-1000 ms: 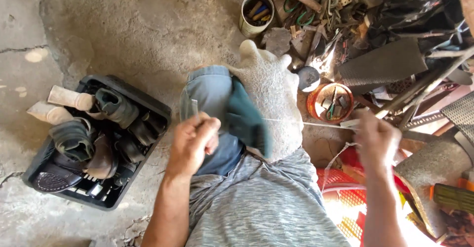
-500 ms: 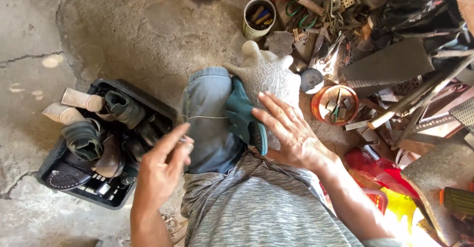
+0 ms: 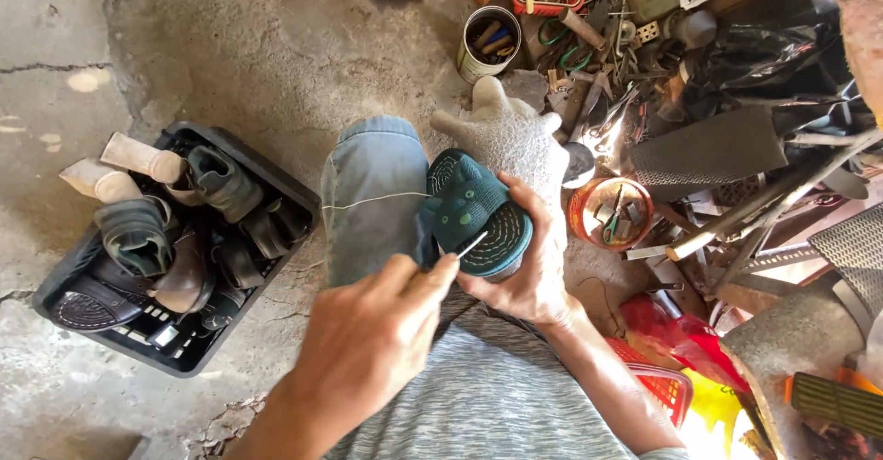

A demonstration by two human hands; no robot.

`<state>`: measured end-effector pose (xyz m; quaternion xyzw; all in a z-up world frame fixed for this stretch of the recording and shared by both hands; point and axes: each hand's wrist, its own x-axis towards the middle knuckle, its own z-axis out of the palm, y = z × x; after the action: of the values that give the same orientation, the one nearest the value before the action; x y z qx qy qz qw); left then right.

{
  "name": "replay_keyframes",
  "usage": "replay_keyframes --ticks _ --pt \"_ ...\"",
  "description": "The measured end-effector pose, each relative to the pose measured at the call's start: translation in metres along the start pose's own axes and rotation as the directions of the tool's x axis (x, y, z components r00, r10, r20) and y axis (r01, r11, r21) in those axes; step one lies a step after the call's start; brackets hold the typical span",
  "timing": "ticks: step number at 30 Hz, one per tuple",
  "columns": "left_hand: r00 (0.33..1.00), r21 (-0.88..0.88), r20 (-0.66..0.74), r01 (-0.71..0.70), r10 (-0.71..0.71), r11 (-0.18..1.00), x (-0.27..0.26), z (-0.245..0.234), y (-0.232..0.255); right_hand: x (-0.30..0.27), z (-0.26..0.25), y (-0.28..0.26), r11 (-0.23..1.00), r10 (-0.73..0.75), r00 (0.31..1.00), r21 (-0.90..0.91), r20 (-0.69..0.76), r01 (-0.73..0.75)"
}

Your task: Hand-sewing the upper part of a blue sandal to its sole using a needle and thread.

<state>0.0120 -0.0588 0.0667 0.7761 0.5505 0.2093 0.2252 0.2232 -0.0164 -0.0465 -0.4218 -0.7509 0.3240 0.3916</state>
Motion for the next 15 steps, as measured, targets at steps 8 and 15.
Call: replay_keyframes --ticks 8,15 --pt "0.997 0.210 0.039 0.051 -0.060 0.976 0.000 0.016 0.009 -0.007 0.004 -0.002 1.000 -0.002 0.998 0.021 -0.061 0.003" --pt "0.992 0.208 0.040 0.108 -0.118 0.972 0.004 0.029 0.003 -0.010 0.008 0.005 0.999 0.001 1.000 0.040 -0.008 -0.001"
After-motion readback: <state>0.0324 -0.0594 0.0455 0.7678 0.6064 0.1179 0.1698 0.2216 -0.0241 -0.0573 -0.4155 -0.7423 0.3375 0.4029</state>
